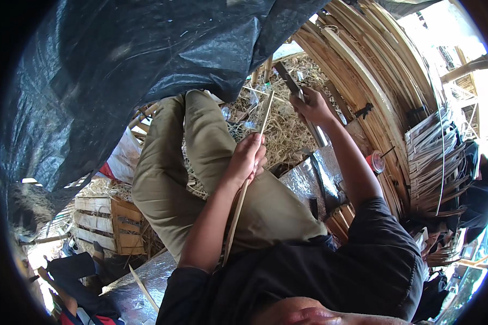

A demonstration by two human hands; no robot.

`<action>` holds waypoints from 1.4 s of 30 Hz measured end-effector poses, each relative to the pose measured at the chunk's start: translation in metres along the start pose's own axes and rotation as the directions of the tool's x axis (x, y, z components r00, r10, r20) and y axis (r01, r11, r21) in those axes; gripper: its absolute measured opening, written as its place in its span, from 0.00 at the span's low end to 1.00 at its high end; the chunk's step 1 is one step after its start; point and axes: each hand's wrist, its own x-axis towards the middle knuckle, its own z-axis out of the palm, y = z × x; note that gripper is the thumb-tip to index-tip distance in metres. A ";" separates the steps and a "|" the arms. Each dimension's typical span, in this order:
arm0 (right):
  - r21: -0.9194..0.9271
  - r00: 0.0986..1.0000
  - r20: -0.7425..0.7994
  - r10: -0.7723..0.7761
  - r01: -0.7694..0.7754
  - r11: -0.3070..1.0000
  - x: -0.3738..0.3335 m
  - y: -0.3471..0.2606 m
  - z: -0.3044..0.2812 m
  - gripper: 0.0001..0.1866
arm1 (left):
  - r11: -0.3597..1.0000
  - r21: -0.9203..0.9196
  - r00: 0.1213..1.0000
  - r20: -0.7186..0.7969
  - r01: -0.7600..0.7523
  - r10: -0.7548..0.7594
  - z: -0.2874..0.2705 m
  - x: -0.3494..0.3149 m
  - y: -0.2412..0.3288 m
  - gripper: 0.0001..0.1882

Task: The person scrapes a long bamboo stick with a knife.

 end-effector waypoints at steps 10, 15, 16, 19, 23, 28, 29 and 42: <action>-0.503 0.981 -0.109 -0.162 0.086 0.860 -0.001 -0.041 0.039 0.30 | 0.999 0.050 1.000 0.025 -0.015 0.014 0.006 0.000 0.006 0.17; -0.581 0.911 -0.127 -0.393 0.253 0.774 0.001 -0.016 0.058 0.26 | 1.000 0.002 1.000 0.025 -0.001 0.001 -0.001 -0.003 0.004 0.16; -0.558 0.935 -0.116 -0.336 0.219 0.800 -0.004 -0.024 0.062 0.25 | 1.000 -0.019 0.999 0.033 0.010 -0.009 -0.003 -0.004 0.002 0.16; -0.588 0.952 0.088 -0.293 0.287 0.756 -0.016 -0.034 0.066 0.26 | 0.997 -0.076 0.999 0.028 0.023 -0.021 -0.008 -0.004 0.000 0.14; -0.559 0.908 0.069 -0.414 0.379 0.738 -0.010 -0.016 0.080 0.31 | 0.988 -0.155 0.999 -0.051 -0.012 0.004 -0.005 -0.003 0.003 0.15; -0.687 0.983 0.123 -0.138 0.185 0.703 -0.002 -0.028 0.062 0.24 | 0.994 -0.108 0.993 0.119 -0.001 0.013 -0.005 -0.010 0.005 0.16; -0.737 0.958 0.267 -0.104 0.273 0.619 -0.021 -0.023 0.076 0.21 | 0.996 -0.081 0.987 0.153 -0.033 0.045 -0.002 -0.013 0.006 0.16; -0.072 0.960 -0.136 0.244 -0.256 0.964 -0.020 -0.037 0.025 0.30 | 0.990 -0.127 0.998 -0.007 0.056 -0.057 -0.006 0.008 0.003 0.15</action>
